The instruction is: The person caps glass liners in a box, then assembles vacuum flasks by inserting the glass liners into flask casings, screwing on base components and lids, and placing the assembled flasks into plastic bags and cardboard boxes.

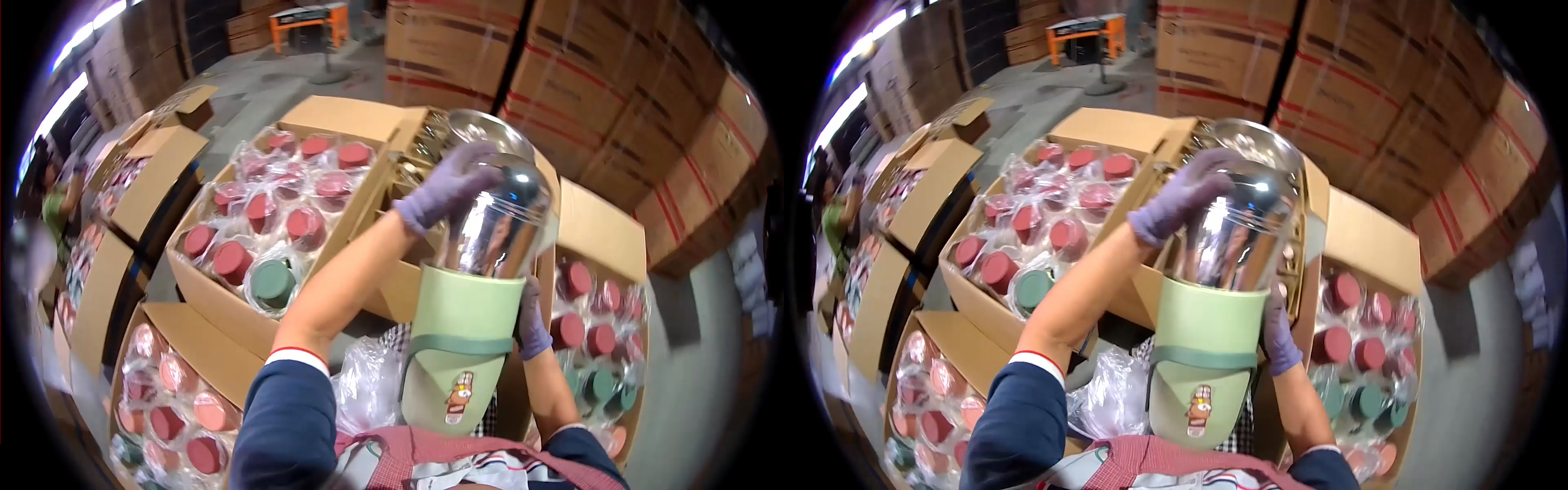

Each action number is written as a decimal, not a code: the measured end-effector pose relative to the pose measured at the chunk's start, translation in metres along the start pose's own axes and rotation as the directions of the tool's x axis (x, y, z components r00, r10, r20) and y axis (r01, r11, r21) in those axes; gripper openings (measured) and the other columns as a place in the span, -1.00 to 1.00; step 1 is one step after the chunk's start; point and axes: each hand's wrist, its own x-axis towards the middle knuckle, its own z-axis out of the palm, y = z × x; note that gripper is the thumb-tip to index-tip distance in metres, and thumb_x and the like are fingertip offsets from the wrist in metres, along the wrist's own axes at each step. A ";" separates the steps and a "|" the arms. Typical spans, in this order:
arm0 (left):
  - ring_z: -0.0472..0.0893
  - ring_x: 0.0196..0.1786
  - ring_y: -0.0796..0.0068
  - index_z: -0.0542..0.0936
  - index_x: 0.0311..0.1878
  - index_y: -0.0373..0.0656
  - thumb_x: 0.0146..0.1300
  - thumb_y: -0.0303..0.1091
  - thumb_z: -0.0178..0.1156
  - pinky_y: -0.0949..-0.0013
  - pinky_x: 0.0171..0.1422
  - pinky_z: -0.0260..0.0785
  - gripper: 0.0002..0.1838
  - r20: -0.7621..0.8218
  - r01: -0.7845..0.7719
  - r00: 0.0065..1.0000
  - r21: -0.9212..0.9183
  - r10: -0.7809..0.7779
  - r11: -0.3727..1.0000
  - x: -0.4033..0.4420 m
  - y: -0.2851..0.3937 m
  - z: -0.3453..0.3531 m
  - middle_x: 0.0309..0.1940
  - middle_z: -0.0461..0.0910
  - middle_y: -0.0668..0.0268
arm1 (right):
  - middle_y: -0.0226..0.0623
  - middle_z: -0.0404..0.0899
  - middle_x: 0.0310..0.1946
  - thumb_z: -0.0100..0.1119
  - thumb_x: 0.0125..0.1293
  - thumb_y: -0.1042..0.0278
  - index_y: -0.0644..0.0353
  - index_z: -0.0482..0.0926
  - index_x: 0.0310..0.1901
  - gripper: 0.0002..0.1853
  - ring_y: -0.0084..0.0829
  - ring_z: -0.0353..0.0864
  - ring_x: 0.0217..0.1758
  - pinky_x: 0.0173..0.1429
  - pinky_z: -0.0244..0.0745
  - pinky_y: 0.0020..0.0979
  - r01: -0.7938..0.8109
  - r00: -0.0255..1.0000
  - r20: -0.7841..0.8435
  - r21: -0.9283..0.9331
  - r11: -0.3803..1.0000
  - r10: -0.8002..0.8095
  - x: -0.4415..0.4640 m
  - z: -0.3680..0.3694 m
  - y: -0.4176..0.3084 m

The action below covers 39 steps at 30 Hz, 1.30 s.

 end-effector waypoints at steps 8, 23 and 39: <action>0.50 0.25 0.29 0.27 0.45 -0.21 0.03 -0.14 0.48 0.28 0.32 0.37 -0.06 0.617 0.278 0.503 0.547 -0.605 0.789 -0.006 -0.026 -0.001 0.25 0.46 0.09 | -0.24 0.46 0.16 -0.11 0.53 -0.08 0.23 0.14 0.47 -0.33 -0.42 0.43 0.25 0.32 0.37 -0.39 0.274 0.937 -0.067 -0.466 0.842 -0.342 0.018 -0.008 0.035; 0.62 0.07 0.24 0.51 0.21 -0.27 0.17 0.03 0.36 0.26 0.09 0.45 -0.32 0.136 0.136 0.918 0.775 -0.373 0.618 0.069 -0.093 -0.003 -0.01 0.59 -0.02 | -0.03 0.50 0.19 0.25 0.27 -0.01 0.17 0.37 0.30 -0.35 -0.17 0.55 0.21 0.31 0.48 -0.16 -0.057 0.997 -0.078 -0.583 0.811 0.014 0.229 -0.097 0.093; 0.66 0.03 0.40 0.55 0.20 -0.27 -0.23 -0.23 0.57 0.33 0.22 0.48 -0.18 0.075 0.303 0.951 -0.052 -0.299 0.951 0.020 -0.073 -0.046 0.04 0.66 0.20 | 0.05 0.58 0.10 -0.40 0.44 -0.46 0.31 0.46 0.21 -0.13 -0.13 0.67 0.05 0.16 0.60 -0.15 -0.100 0.993 0.071 0.074 0.992 0.095 0.160 -0.080 -0.021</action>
